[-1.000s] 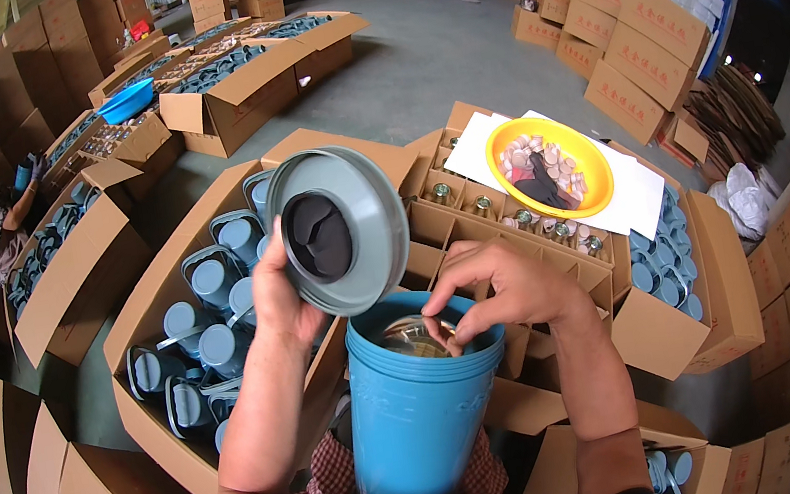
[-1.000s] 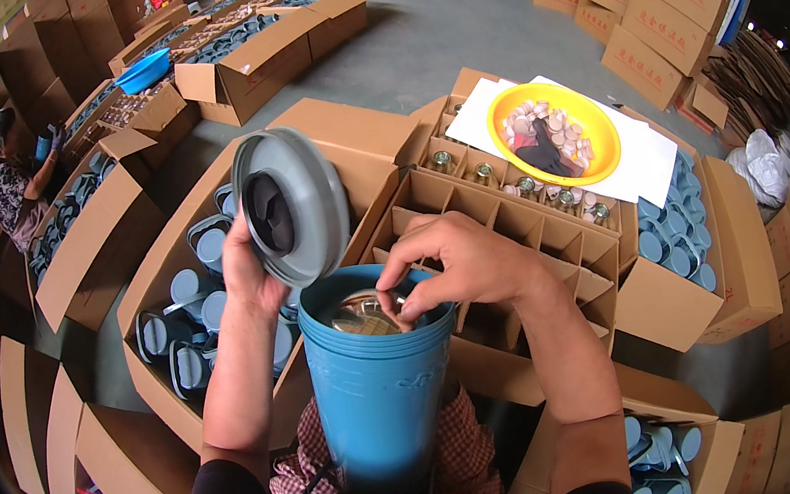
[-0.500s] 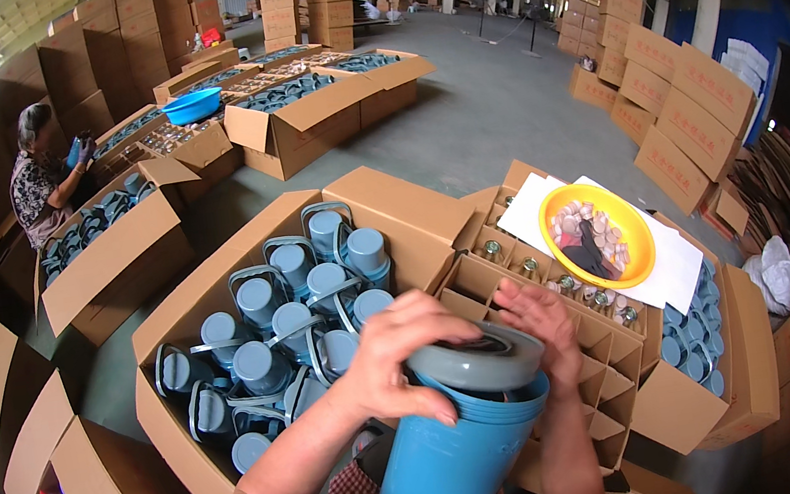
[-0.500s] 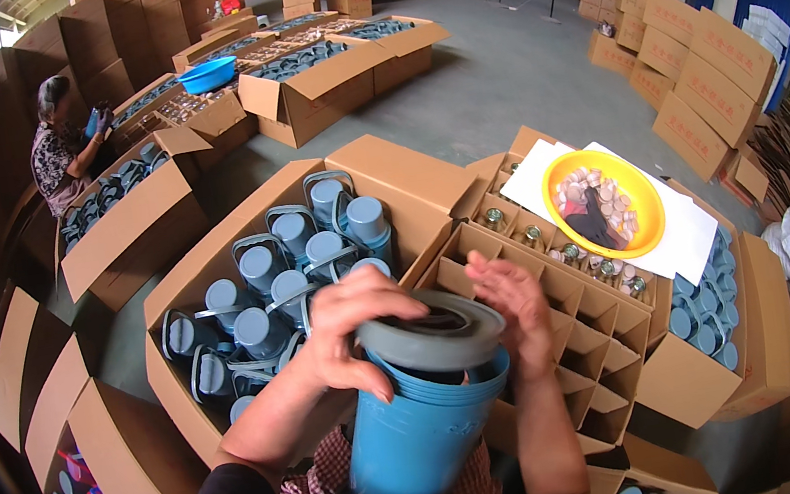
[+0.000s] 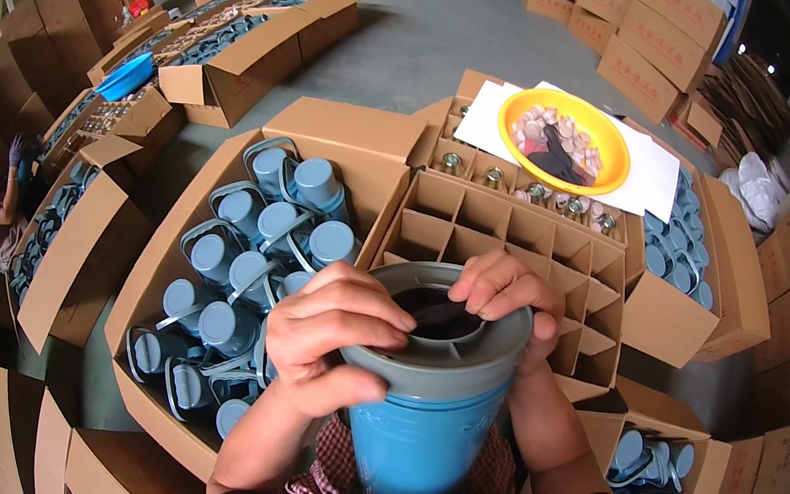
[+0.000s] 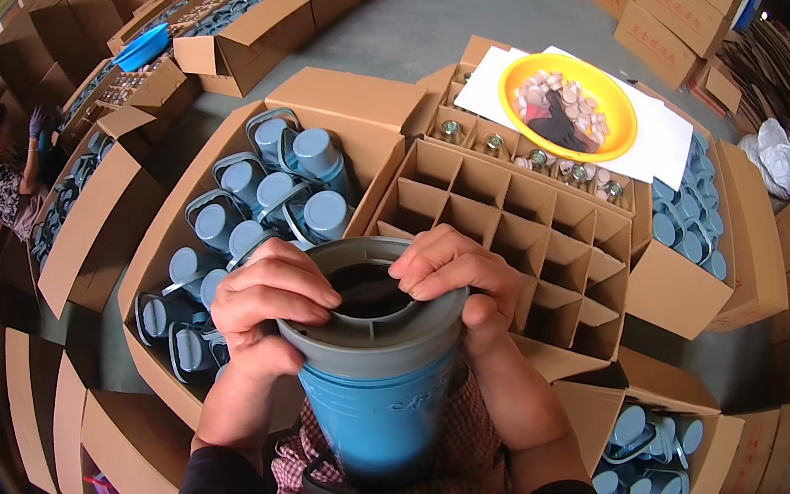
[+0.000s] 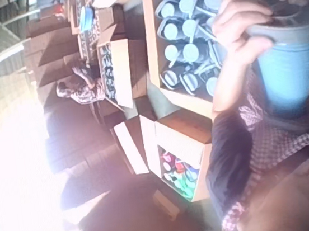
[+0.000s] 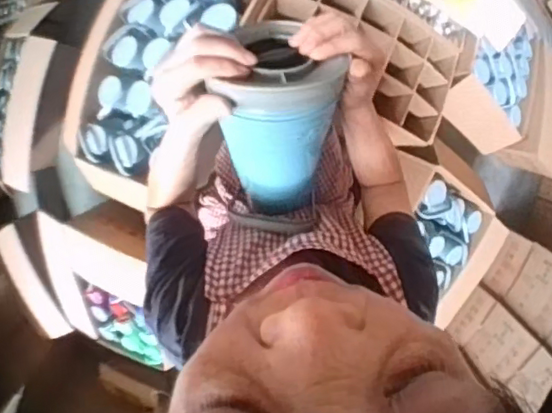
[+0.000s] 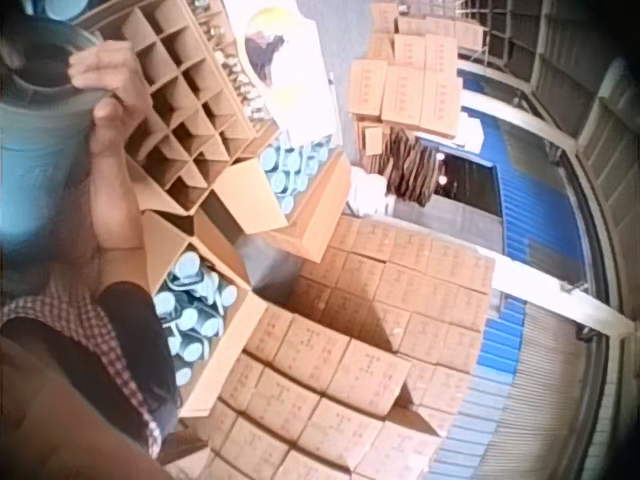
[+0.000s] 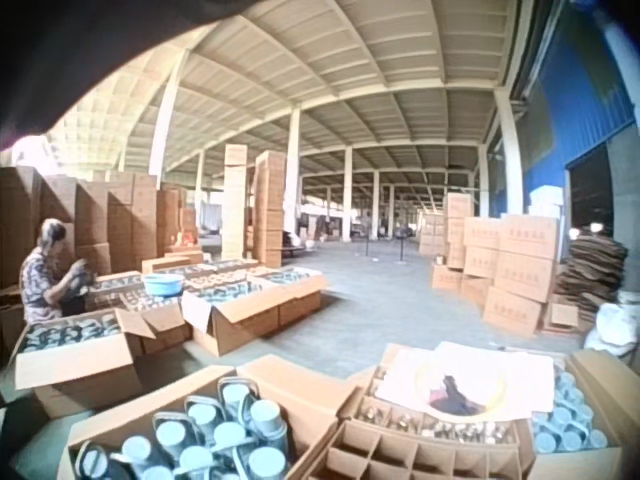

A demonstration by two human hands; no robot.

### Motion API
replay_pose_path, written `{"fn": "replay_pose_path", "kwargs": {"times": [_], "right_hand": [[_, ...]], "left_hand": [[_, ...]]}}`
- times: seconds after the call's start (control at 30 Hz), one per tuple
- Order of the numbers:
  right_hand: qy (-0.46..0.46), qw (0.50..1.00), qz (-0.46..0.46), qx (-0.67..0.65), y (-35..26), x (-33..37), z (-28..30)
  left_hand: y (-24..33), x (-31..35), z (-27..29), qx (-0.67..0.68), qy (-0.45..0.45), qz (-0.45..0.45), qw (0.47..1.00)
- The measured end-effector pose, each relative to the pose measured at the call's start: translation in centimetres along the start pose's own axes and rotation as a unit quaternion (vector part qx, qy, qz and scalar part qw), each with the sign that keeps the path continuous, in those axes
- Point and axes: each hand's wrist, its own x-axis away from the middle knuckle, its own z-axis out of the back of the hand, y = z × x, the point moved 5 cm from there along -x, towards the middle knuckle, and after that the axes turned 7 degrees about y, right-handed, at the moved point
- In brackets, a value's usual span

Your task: The person assembles blue plastic thermoses by inserting glass liners, screwing on internal caps, and placing the finished units into cardboard box dividers.

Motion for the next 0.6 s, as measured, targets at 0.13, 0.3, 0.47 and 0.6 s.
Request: {"fn": "replay_pose_path", "kwargs": {"times": [0.13,0.3,0.47,0.6], "right_hand": [[-0.027,0.994,-0.033,0.096,-1.3,-0.5,-0.6],[0.119,0.983,-0.007,0.141,-2.5,-0.3,-1.1],[0.072,0.971,-0.003,0.23,-2.8,-0.5,-1.3],[-0.072,0.932,0.022,0.356,-7.1,-1.9,-6.0]], "left_hand": [[0.2,0.2,1.1,-0.054,-0.057,0.0,0.997],[2.6,-3.0,-1.0,-0.266,-0.229,0.031,0.936],[1.5,-1.9,-0.8,-0.24,-0.187,0.04,0.952],[-2.1,0.1,2.4,-0.011,-0.132,0.158,0.978]]}}
